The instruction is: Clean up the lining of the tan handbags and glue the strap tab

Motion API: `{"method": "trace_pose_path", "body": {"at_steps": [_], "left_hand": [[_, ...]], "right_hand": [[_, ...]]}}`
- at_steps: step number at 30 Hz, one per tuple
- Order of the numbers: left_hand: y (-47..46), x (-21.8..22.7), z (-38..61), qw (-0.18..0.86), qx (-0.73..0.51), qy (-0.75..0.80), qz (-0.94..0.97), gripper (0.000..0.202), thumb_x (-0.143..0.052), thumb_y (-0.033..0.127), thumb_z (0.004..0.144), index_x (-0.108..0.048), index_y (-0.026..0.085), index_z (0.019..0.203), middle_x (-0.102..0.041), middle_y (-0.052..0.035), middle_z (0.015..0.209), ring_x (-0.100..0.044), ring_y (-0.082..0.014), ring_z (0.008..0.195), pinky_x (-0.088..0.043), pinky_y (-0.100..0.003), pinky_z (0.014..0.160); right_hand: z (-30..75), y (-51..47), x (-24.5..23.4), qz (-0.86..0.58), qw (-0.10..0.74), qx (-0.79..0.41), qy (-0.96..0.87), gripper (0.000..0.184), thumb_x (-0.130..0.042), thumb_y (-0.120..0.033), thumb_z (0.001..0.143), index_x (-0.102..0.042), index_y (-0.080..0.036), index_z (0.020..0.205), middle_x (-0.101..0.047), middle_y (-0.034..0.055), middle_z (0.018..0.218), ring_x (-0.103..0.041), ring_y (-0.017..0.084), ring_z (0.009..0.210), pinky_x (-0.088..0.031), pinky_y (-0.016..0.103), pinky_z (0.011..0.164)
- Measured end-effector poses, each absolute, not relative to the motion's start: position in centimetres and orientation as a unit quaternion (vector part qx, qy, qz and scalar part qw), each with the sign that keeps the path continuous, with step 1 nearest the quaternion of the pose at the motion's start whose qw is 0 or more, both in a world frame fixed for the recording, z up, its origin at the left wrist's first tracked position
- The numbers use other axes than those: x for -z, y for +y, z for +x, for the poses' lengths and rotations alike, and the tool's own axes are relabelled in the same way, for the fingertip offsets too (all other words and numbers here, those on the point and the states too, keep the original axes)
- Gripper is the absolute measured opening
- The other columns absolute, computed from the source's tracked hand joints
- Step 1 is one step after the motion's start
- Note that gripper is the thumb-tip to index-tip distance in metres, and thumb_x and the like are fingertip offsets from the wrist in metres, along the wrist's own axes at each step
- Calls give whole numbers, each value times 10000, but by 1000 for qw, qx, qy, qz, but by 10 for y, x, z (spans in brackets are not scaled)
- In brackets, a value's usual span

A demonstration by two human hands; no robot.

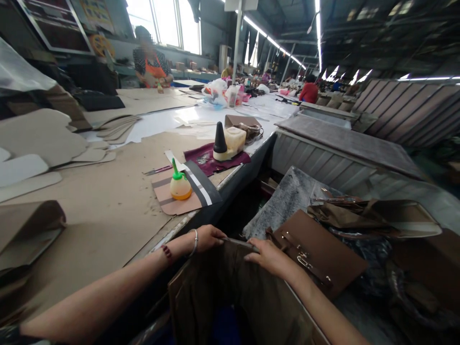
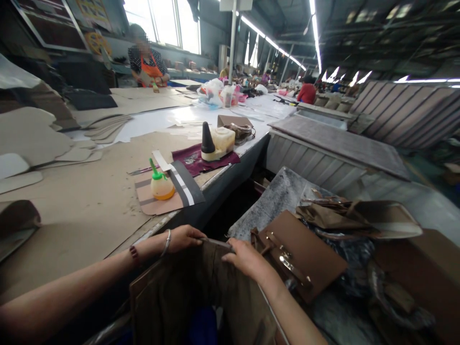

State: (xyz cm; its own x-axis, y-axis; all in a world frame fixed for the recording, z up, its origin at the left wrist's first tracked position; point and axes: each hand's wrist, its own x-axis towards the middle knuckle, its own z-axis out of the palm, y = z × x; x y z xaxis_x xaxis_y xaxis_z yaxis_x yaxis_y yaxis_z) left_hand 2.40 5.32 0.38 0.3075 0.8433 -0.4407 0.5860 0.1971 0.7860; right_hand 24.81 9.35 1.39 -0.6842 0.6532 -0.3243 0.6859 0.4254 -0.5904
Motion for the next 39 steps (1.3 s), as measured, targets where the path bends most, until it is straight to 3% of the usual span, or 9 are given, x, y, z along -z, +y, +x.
{"method": "trace_pose_path", "body": {"at_steps": [3, 6, 12, 20, 32, 39], "left_hand": [[55, 3, 26, 496, -111, 594, 623, 311, -447, 256, 732, -646, 158, 950, -669, -20, 842, -592, -175, 780, -432, -209, 658], [59, 9, 29, 481, -92, 605, 628, 297, -447, 242, 736, -652, 153, 932, -671, -19, 836, -588, -168, 779, -430, -202, 658], [67, 17, 31, 480, -72, 603, 633, 274, -452, 214, 729, -661, 168, 899, -670, 1, 808, -581, -156, 751, -426, -195, 644], [78, 28, 35, 496, -58, 588, 637, 272, -453, 225, 729, -657, 161, 898, -666, -12, 803, -579, -150, 713, -421, -195, 635], [85, 21, 47, 532, -51, 559, 634, 264, -455, 225, 715, -661, 138, 856, -651, -8, 731, -558, -137, 645, -409, -184, 568], [86, 11, 61, 581, -110, 523, 614, 297, -450, 205, 707, -656, 101, 893, -660, -35, 797, -572, -159, 727, -433, -206, 643]], "right_hand": [[249, 98, -7, 400, 33, 349, 847, 321, -606, -293, 699, -550, -196, 1000, -630, 49, 887, -569, 194, 845, -390, 242, 692], [252, 104, 1, 406, 42, 330, 851, 314, -605, -298, 702, -548, -192, 993, -629, 58, 881, -570, 203, 845, -386, 249, 700], [258, 117, 15, 390, 48, 347, 852, 143, -555, -313, 748, -577, -172, 763, -619, 40, 766, -568, 183, 761, -359, 230, 642], [269, 127, 36, 380, 29, 396, 835, 214, -535, -311, 746, -517, -164, 592, -515, -24, 575, -506, 130, 594, -300, 216, 539], [289, 123, 45, 385, -9, 483, 786, 240, -500, -356, 753, -576, -149, 658, -517, -31, 579, -472, 120, 567, -331, 205, 519], [302, 112, 34, 390, -50, 559, 730, 249, -532, -344, 737, -531, -142, 590, -465, -39, 544, -442, 105, 545, -321, 206, 512]]}}
